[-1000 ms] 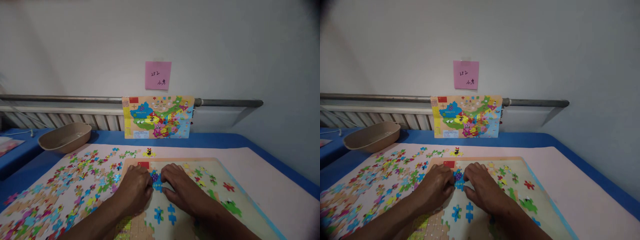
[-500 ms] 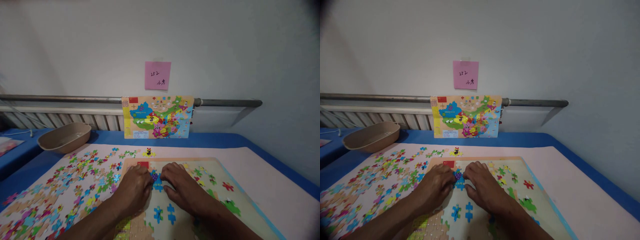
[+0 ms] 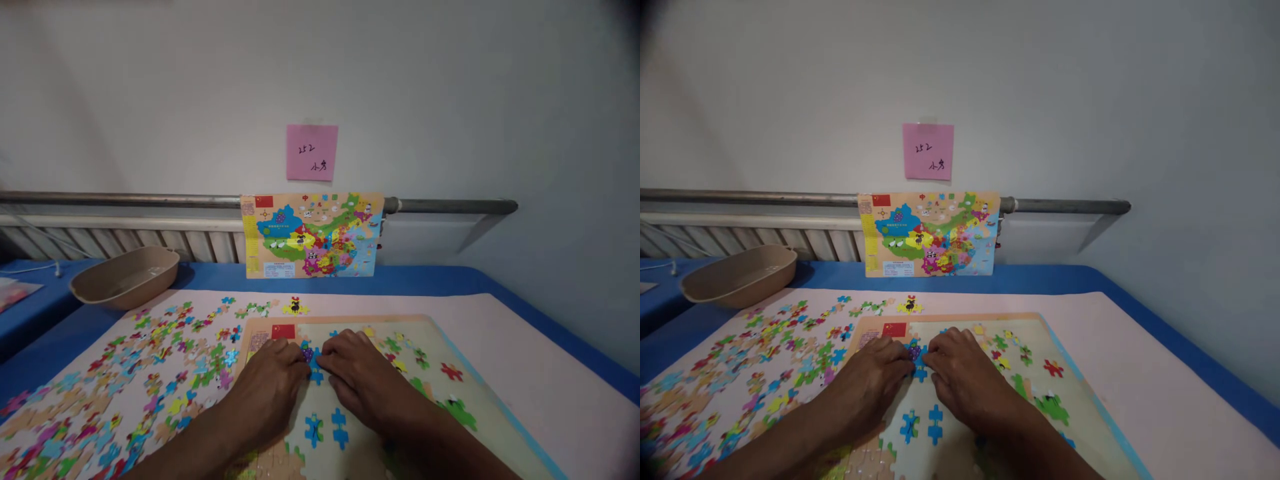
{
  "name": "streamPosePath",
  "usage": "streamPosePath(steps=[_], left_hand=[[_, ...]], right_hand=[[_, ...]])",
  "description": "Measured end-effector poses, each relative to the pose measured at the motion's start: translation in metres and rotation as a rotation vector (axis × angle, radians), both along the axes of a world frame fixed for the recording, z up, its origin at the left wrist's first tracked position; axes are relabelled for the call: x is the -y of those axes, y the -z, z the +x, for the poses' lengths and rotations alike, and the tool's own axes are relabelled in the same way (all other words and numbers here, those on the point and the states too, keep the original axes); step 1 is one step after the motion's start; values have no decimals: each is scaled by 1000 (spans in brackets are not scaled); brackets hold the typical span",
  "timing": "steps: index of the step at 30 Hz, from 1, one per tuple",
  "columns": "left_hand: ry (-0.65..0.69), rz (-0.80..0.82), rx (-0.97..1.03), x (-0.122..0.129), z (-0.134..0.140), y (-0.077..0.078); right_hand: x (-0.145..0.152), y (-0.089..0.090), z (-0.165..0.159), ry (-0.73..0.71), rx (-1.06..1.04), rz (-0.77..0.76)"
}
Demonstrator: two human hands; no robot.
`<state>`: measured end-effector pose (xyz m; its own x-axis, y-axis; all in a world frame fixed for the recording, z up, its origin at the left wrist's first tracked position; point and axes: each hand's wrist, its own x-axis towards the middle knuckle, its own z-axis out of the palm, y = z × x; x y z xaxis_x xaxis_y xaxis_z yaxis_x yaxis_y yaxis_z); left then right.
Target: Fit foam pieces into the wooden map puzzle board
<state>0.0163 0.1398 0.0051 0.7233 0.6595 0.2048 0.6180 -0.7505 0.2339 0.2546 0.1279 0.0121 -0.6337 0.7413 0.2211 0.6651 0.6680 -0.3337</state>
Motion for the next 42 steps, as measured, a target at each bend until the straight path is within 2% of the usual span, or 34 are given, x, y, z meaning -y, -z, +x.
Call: streamPosePath(steps=[7,28,37,42], left_hand=[[-2,1,23,-1,-1,5],[-43,-14,-58,6,-2,-3],[-41,0,-42,5,-5,1],[-43,-21,-44,5,-3,-4]], right_hand=[[2,-3,-4,25,26,-27],[3,-3,-6,14,103,-49],[4,-3,-8,19,79,-57],[2,-5,-8,7,125,-51]])
